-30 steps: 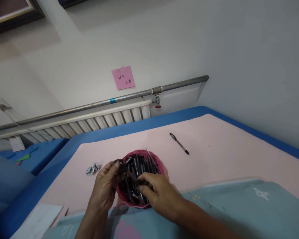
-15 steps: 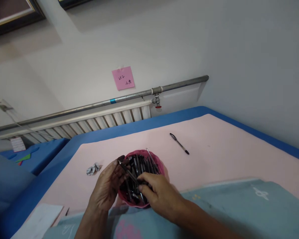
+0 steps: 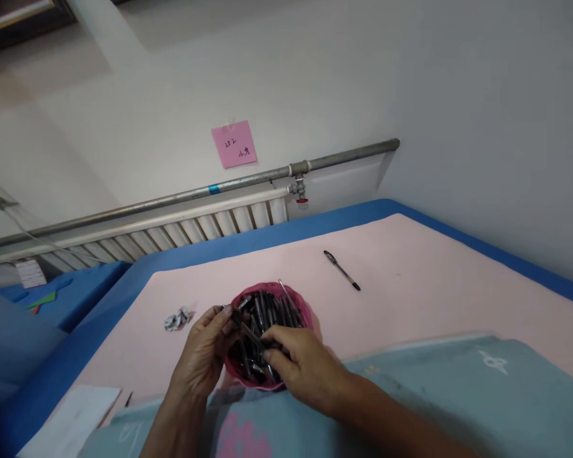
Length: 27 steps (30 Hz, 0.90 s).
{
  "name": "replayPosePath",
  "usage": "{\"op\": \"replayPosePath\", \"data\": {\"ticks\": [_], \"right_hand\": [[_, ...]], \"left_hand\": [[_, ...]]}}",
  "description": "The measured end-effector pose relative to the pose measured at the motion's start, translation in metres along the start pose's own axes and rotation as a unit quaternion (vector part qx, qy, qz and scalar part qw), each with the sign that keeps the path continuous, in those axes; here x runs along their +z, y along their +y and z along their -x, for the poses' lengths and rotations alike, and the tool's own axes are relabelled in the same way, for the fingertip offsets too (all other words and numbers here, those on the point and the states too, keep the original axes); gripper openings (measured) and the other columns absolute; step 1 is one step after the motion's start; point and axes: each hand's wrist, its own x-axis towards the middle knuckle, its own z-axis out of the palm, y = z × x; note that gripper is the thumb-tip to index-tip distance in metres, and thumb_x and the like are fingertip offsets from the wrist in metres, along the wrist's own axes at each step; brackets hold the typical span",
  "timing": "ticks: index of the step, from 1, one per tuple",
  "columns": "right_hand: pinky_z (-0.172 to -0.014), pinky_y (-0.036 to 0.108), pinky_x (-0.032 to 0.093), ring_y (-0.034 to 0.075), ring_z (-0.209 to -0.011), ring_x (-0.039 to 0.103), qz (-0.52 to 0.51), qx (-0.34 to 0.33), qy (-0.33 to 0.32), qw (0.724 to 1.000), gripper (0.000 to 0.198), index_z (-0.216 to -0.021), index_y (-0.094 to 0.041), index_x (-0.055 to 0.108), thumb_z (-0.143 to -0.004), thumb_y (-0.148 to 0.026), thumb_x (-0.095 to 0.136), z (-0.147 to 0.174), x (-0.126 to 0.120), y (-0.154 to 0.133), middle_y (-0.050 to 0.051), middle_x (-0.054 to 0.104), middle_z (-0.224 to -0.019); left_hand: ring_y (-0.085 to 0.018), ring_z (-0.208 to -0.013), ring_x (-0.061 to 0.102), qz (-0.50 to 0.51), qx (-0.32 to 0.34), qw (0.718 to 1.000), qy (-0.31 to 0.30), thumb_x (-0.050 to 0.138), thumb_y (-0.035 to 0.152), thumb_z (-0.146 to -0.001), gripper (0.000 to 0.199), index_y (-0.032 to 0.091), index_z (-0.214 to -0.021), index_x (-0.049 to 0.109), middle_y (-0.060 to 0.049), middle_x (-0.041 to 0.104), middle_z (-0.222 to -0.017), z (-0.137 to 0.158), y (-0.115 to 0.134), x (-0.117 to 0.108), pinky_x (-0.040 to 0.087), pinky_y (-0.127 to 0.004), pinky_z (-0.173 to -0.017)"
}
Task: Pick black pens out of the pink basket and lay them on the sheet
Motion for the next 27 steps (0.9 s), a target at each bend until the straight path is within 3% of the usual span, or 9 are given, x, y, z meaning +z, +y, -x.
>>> {"op": "replayPosePath", "data": {"ticks": [6, 11, 16, 19, 22, 27], "right_hand": [[-0.063, 0.029, 0.042, 0.017, -0.071, 0.057, -0.024, 0.011, -0.007, 1.000, 0.016, -0.089, -0.020, 0.061, -0.081, -0.021, 0.047, -0.0004, -0.0014, -0.0021, 0.001, 0.063, -0.076], [-0.064, 0.029, 0.042, 0.017, -0.071, 0.056, -0.023, 0.013, -0.010, 1.000, 0.016, -0.089, -0.021, 0.061, -0.081, -0.020, 0.048, -0.0010, -0.0017, -0.0016, 0.000, 0.063, -0.077], [-0.061, 0.029, 0.041, 0.017, -0.069, 0.055, -0.034, 0.014, -0.009, 0.999, 0.017, -0.090, -0.021, 0.061, -0.081, -0.021, 0.047, -0.0009, -0.0021, -0.0003, 0.001, 0.061, -0.075], [-0.062, 0.029, 0.041, 0.016, -0.069, 0.055, -0.032, 0.012, -0.011, 0.999, 0.016, -0.089, -0.021, 0.061, -0.080, -0.020, 0.048, -0.0004, -0.0014, -0.0007, 0.000, 0.062, -0.075], [-0.060, 0.027, 0.039, 0.015, -0.066, 0.052, -0.062, 0.018, -0.017, 0.998, 0.014, -0.086, -0.020, 0.060, -0.079, -0.019, 0.049, -0.0003, -0.0015, -0.0020, 0.000, 0.059, -0.072], [-0.055, 0.024, 0.036, 0.011, -0.059, 0.046, -0.163, 0.050, -0.048, 0.984, 0.012, -0.083, -0.019, 0.062, -0.077, -0.020, 0.052, -0.0015, -0.0048, -0.0075, -0.002, 0.053, -0.065]], "left_hand": [[-0.014, -0.075, 0.064, 0.016, -0.014, 1.000, -0.019, 0.072, 0.026, -0.065, 0.023, 0.012, -0.082, 0.064, -0.006, 0.069, -0.081, 0.0015, 0.0024, 0.0003, 0.051, -0.024, -0.065], [-0.012, -0.066, 0.063, -0.003, -0.010, 1.000, -0.016, 0.073, 0.025, -0.064, 0.018, 0.012, -0.070, 0.062, -0.004, 0.068, -0.070, 0.0019, 0.0030, -0.0011, 0.050, -0.022, -0.063], [-0.013, -0.072, 0.064, 0.000, -0.017, 1.000, -0.025, 0.073, 0.025, -0.065, 0.020, 0.012, -0.078, 0.065, -0.006, 0.070, -0.079, 0.0018, 0.0054, -0.0001, 0.051, -0.024, -0.065], [-0.011, -0.065, 0.063, -0.007, -0.011, 1.000, -0.021, 0.072, 0.027, -0.065, 0.018, 0.013, -0.073, 0.064, -0.004, 0.069, -0.071, 0.0015, 0.0045, -0.0007, 0.050, -0.021, -0.061], [-0.010, -0.065, 0.063, -0.013, -0.005, 1.000, -0.022, 0.074, 0.023, -0.063, 0.015, 0.013, -0.067, 0.062, -0.002, 0.067, -0.065, 0.0003, 0.0036, -0.0043, 0.050, -0.020, -0.063], [-0.012, -0.071, 0.065, -0.011, -0.007, 0.999, -0.030, 0.074, 0.021, -0.062, 0.016, 0.012, -0.073, 0.066, -0.004, 0.070, -0.074, -0.0002, 0.0059, -0.0064, 0.050, -0.019, -0.063]]}}
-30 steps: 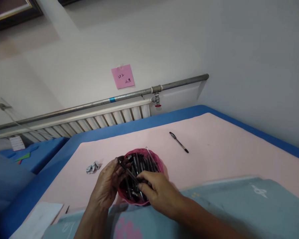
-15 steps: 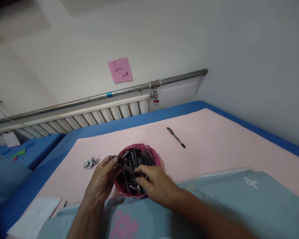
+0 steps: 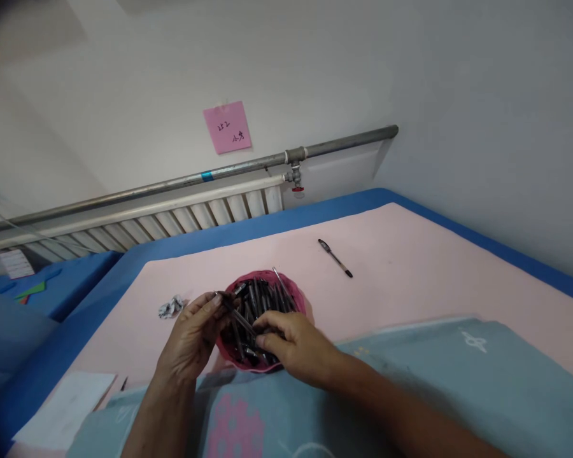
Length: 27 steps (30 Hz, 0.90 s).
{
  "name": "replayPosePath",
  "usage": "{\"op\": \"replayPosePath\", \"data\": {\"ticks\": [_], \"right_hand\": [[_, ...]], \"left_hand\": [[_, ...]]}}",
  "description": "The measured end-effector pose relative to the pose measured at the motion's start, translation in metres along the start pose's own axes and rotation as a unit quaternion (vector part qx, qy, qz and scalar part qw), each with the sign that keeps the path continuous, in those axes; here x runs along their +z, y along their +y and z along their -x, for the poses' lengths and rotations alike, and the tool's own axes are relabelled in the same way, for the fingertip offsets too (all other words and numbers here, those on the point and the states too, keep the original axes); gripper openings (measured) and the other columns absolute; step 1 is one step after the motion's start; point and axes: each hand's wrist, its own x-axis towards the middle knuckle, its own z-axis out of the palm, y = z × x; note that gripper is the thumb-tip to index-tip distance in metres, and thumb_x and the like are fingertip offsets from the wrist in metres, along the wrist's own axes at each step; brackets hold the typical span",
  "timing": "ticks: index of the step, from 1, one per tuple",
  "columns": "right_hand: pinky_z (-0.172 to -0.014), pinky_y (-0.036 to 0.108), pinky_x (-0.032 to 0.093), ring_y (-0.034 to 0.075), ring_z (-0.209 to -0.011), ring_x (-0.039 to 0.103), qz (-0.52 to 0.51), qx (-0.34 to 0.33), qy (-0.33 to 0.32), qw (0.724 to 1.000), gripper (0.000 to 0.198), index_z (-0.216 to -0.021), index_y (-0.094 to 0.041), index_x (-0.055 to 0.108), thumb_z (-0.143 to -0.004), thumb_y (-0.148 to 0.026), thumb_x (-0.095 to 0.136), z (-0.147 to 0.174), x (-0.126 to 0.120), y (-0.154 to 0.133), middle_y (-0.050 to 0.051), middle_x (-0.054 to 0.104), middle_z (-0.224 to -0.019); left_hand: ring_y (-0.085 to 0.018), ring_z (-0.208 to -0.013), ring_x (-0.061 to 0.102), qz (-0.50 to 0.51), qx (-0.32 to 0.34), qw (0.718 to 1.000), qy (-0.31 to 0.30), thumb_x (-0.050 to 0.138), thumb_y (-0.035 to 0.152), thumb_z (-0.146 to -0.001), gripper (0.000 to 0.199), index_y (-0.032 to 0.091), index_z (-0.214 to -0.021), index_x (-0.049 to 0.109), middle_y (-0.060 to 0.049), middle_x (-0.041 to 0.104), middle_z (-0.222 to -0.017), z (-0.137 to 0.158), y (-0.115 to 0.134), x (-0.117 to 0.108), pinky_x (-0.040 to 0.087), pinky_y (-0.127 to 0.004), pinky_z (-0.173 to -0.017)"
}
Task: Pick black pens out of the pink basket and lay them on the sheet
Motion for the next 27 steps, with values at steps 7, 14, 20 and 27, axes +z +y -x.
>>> {"op": "replayPosePath", "data": {"ticks": [7, 14, 20, 27], "right_hand": [[-0.038, 0.019, 0.021, 0.004, -0.039, 0.034, -0.227, 0.109, -0.051, 0.966, 0.019, -0.082, -0.016, 0.059, -0.067, -0.027, 0.059, 0.001, 0.000, -0.003, -0.005, 0.047, -0.054], [-0.035, 0.017, 0.022, 0.003, -0.035, 0.036, -0.335, 0.125, -0.089, 0.929, 0.018, -0.075, -0.015, 0.059, -0.061, -0.026, 0.062, 0.004, 0.001, -0.009, -0.004, 0.052, -0.051], [-0.046, 0.016, 0.035, 0.005, -0.050, 0.049, -0.305, 0.159, 0.037, 0.938, 0.021, -0.081, -0.018, 0.058, -0.063, -0.024, 0.065, 0.000, -0.015, -0.012, -0.004, 0.054, -0.062], [-0.043, 0.017, 0.031, 0.004, -0.045, 0.041, -0.277, 0.146, 0.027, 0.949, 0.021, -0.084, -0.018, 0.057, -0.065, -0.025, 0.063, -0.002, -0.017, -0.009, -0.005, 0.051, -0.062]], "left_hand": [[-0.014, -0.075, 0.066, 0.036, 0.014, 0.998, -0.044, 0.073, 0.021, -0.063, 0.015, 0.014, -0.076, 0.069, -0.004, 0.070, -0.080, 0.006, 0.006, 0.004, 0.051, -0.020, -0.066], [-0.016, -0.078, 0.065, -0.008, 0.056, 0.998, -0.038, 0.071, 0.029, -0.064, 0.022, 0.017, -0.082, 0.070, -0.005, 0.070, -0.085, 0.011, 0.009, 0.004, 0.050, -0.024, -0.071], [-0.019, -0.087, 0.059, -0.341, 0.178, 0.919, 0.081, 0.059, 0.034, -0.073, 0.022, 0.019, -0.087, 0.066, -0.005, 0.067, -0.091, -0.005, 0.011, -0.019, 0.045, -0.033, -0.081], [-0.029, -0.110, 0.048, -0.726, 0.185, 0.659, 0.064, 0.051, 0.023, -0.072, 0.020, 0.016, -0.082, 0.067, -0.016, 0.057, -0.116, -0.009, 0.005, -0.030, 0.037, -0.044, -0.091]]}}
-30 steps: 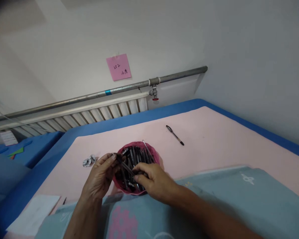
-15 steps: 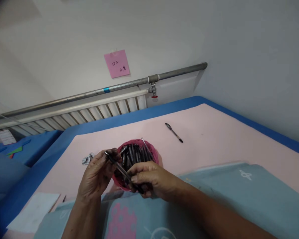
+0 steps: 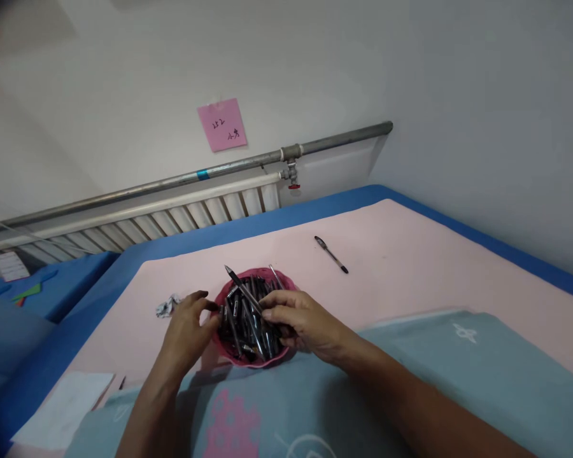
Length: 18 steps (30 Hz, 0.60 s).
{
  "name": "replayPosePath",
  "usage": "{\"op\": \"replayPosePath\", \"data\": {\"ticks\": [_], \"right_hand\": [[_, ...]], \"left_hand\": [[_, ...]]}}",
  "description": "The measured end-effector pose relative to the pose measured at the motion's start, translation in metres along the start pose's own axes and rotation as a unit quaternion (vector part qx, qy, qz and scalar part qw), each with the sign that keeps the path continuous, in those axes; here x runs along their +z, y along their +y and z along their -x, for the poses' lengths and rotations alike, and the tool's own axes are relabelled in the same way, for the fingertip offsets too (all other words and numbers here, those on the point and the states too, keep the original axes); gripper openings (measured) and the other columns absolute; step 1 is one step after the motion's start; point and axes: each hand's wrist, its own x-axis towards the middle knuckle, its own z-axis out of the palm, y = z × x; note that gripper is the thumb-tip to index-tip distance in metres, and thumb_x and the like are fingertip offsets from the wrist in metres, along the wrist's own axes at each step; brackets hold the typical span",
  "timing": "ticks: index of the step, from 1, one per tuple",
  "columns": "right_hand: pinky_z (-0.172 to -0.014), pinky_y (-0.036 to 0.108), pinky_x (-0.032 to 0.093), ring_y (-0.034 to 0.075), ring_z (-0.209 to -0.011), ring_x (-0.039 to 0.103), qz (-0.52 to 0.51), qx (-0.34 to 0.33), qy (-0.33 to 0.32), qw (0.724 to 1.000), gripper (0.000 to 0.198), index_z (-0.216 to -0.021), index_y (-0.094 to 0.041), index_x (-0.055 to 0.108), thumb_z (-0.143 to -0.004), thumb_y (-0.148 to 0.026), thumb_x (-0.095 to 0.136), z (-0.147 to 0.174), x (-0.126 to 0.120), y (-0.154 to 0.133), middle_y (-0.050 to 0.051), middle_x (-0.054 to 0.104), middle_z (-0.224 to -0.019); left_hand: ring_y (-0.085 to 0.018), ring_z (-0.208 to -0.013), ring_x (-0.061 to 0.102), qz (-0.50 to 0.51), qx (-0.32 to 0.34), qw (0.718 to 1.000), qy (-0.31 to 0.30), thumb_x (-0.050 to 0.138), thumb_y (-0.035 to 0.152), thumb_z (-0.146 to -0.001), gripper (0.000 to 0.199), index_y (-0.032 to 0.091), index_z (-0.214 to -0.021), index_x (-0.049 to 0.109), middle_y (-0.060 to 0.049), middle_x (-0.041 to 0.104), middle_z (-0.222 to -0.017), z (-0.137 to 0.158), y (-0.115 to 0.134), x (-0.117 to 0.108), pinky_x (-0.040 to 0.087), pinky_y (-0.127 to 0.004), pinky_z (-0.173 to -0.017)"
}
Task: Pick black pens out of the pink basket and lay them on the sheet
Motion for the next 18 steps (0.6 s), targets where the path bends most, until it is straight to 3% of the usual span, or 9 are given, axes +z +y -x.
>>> {"op": "replayPosePath", "data": {"ticks": [3, 10, 14, 18], "right_hand": [[-0.041, 0.017, 0.028, 0.003, -0.044, 0.040, 0.007, -0.003, 0.001, 1.000, 0.021, -0.084, -0.018, 0.057, -0.065, -0.026, 0.062, -0.001, 0.000, 0.001, -0.005, 0.050, -0.061], [-0.038, 0.017, 0.025, 0.003, -0.042, 0.036, 0.008, -0.015, -0.003, 1.000, 0.021, -0.085, -0.017, 0.057, -0.066, -0.024, 0.061, -0.001, 0.001, 0.002, -0.006, 0.047, -0.058], [-0.038, 0.017, 0.023, 0.003, -0.040, 0.035, 0.028, -0.032, 0.011, 0.999, 0.019, -0.084, -0.018, 0.057, -0.066, -0.024, 0.060, -0.001, 0.003, 0.003, -0.007, 0.046, -0.055], [-0.038, 0.018, 0.027, 0.004, -0.040, 0.037, 0.102, -0.081, 0.041, 0.991, 0.015, -0.083, -0.016, 0.060, -0.070, -0.024, 0.056, -0.002, 0.002, 0.004, -0.006, 0.047, -0.053]], "left_hand": [[-0.035, -0.116, 0.042, -0.096, -0.006, 0.994, -0.048, 0.055, 0.024, -0.067, 0.028, 0.013, -0.091, 0.066, -0.019, 0.049, -0.128, 0.005, 0.008, 0.003, 0.037, -0.047, -0.089], [-0.036, -0.115, 0.041, -0.166, -0.005, 0.985, -0.053, 0.047, 0.016, -0.070, 0.030, 0.011, -0.095, 0.064, -0.020, 0.048, -0.129, 0.013, 0.028, 0.007, 0.037, -0.047, -0.085], [-0.032, -0.104, 0.050, -0.156, -0.013, 0.987, -0.033, 0.045, 0.013, -0.072, 0.027, 0.011, -0.090, 0.064, -0.020, 0.056, -0.117, 0.011, 0.026, 0.007, 0.039, -0.042, -0.080], [-0.024, -0.082, 0.059, -0.068, -0.049, 0.996, 0.028, 0.043, 0.021, -0.078, 0.020, 0.015, -0.084, 0.061, -0.012, 0.065, -0.089, 0.006, 0.014, -0.003, 0.041, -0.033, -0.069]]}}
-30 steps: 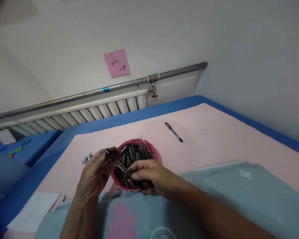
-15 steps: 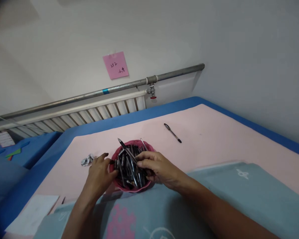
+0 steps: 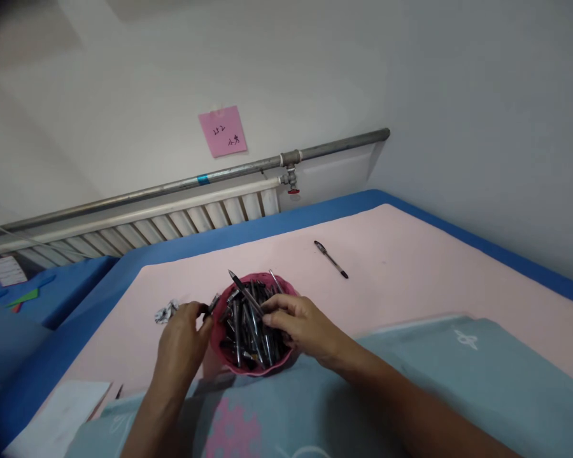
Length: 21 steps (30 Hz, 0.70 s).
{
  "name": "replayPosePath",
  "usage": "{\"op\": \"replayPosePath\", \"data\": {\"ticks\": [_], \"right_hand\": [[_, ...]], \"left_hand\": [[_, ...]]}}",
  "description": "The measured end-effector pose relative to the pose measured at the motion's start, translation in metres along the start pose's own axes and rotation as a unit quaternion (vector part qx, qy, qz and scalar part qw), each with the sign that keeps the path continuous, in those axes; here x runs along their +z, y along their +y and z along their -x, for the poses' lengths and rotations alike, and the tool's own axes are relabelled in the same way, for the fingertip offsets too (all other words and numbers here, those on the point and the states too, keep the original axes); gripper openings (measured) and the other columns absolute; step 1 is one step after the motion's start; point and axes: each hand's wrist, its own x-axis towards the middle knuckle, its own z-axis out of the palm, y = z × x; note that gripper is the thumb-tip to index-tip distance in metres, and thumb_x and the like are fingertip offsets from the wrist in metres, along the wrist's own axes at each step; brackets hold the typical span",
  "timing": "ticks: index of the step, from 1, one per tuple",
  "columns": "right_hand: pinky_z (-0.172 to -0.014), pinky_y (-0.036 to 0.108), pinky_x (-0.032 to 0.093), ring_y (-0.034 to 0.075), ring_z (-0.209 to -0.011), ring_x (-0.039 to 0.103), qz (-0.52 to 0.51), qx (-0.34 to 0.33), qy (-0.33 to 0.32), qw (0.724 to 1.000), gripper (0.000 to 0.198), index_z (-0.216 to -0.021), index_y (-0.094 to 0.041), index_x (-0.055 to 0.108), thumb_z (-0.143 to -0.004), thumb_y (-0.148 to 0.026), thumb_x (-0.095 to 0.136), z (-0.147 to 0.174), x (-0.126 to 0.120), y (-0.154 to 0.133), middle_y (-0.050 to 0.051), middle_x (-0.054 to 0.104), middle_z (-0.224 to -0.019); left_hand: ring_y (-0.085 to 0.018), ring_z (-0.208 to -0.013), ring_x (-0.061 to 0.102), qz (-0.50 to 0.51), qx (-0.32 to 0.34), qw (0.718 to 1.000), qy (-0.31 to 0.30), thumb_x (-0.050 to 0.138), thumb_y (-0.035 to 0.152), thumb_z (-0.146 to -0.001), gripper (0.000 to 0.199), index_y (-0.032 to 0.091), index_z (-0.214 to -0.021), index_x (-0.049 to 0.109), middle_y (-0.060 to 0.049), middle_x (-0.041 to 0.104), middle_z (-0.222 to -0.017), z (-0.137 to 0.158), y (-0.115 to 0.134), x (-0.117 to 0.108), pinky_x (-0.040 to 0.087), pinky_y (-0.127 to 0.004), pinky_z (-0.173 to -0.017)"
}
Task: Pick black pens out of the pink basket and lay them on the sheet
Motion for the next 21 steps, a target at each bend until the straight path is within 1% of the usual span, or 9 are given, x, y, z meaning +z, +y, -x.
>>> {"op": "replayPosePath", "data": {"ticks": [3, 5, 7, 9, 12, 16, 18, 21], "right_hand": [[-0.049, 0.021, 0.040, 0.009, -0.053, 0.051, 0.067, -0.046, 0.009, 0.997, 0.014, -0.083, -0.016, 0.062, -0.072, -0.022, 0.055, -0.002, -0.003, 0.001, -0.002, 0.056, -0.064], [-0.061, 0.026, 0.046, 0.013, -0.067, 0.058, 0.124, -0.079, 0.011, 0.989, 0.015, -0.085, -0.017, 0.063, -0.075, -0.021, 0.054, -0.002, -0.004, 0.001, 0.000, 0.062, -0.073], [-0.070, 0.030, 0.048, 0.016, -0.076, 0.060, 0.199, -0.115, 0.023, 0.973, 0.018, -0.089, -0.018, 0.064, -0.077, -0.021, 0.052, -0.002, -0.005, 0.001, 0.001, 0.065, -0.081], [-0.075, 0.032, 0.047, 0.017, -0.081, 0.060, 0.279, -0.161, 0.045, 0.946, 0.021, -0.093, -0.020, 0.065, -0.078, -0.019, 0.050, -0.001, -0.007, 0.001, 0.002, 0.067, -0.088], [-0.079, 0.033, 0.046, 0.017, -0.084, 0.060, 0.371, -0.221, 0.070, 0.899, 0.022, -0.095, -0.022, 0.065, -0.080, -0.019, 0.049, -0.003, -0.012, 0.003, 0.003, 0.067, -0.091], [-0.078, 0.033, 0.045, 0.018, -0.083, 0.059, 0.450, -0.256, 0.074, 0.852, 0.022, -0.097, -0.022, 0.064, -0.082, -0.019, 0.047, -0.005, -0.018, 0.006, 0.004, 0.067, -0.087], [-0.077, 0.033, 0.045, 0.018, -0.084, 0.058, 0.476, -0.263, 0.071, 0.836, 0.023, -0.096, -0.021, 0.064, -0.082, -0.018, 0.046, -0.005, -0.019, 0.007, 0.004, 0.066, -0.088], [-0.076, 0.033, 0.044, 0.018, -0.083, 0.057, 0.494, -0.258, 0.068, 0.827, 0.024, -0.096, -0.019, 0.064, -0.081, -0.017, 0.046, -0.004, -0.018, 0.005, 0.005, 0.066, -0.086]], "left_hand": [[-0.021, -0.070, 0.059, 0.077, -0.034, 0.996, 0.016, 0.046, 0.027, -0.079, 0.017, 0.020, -0.084, 0.060, -0.006, 0.066, -0.077, -0.002, -0.006, -0.008, 0.039, -0.029, -0.061], [-0.019, -0.066, 0.059, 0.118, -0.030, 0.992, 0.027, 0.048, 0.028, -0.077, 0.014, 0.022, -0.083, 0.060, -0.004, 0.066, -0.074, -0.002, -0.006, -0.011, 0.038, -0.028, -0.060], [-0.018, -0.065, 0.059, 0.173, -0.017, 0.984, 0.038, 0.051, 0.027, -0.076, 0.013, 0.023, -0.082, 0.061, -0.002, 0.066, -0.074, -0.002, -0.004, -0.013, 0.039, -0.027, -0.060], [-0.017, -0.064, 0.059, 0.216, -0.005, 0.975, 0.050, 0.052, 0.027, -0.075, 0.012, 0.024, -0.083, 0.061, -0.002, 0.067, -0.077, -0.001, -0.002, -0.013, 0.041, -0.027, -0.061], [-0.018, -0.068, 0.059, 0.221, 0.014, 0.972, 0.071, 0.052, 0.026, -0.075, 0.013, 0.023, -0.084, 0.062, -0.002, 0.067, -0.080, -0.002, -0.002, -0.012, 0.043, -0.027, -0.064], [-0.018, -0.069, 0.059, 0.213, 0.037, 0.974, 0.074, 0.052, 0.026, -0.076, 0.012, 0.023, -0.083, 0.062, -0.002, 0.066, -0.079, -0.002, -0.003, -0.011, 0.044, -0.028, -0.065], [-0.018, -0.070, 0.060, 0.216, 0.041, 0.973, 0.074, 0.052, 0.026, -0.076, 0.012, 0.023, -0.083, 0.062, -0.002, 0.066, -0.080, -0.002, -0.003, -0.011, 0.044, -0.028, -0.066], [-0.018, -0.073, 0.060, 0.222, 0.048, 0.971, 0.075, 0.052, 0.024, -0.076, 0.013, 0.023, -0.085, 0.063, -0.003, 0.066, -0.082, -0.001, -0.003, -0.010, 0.044, -0.028, -0.067]]}}
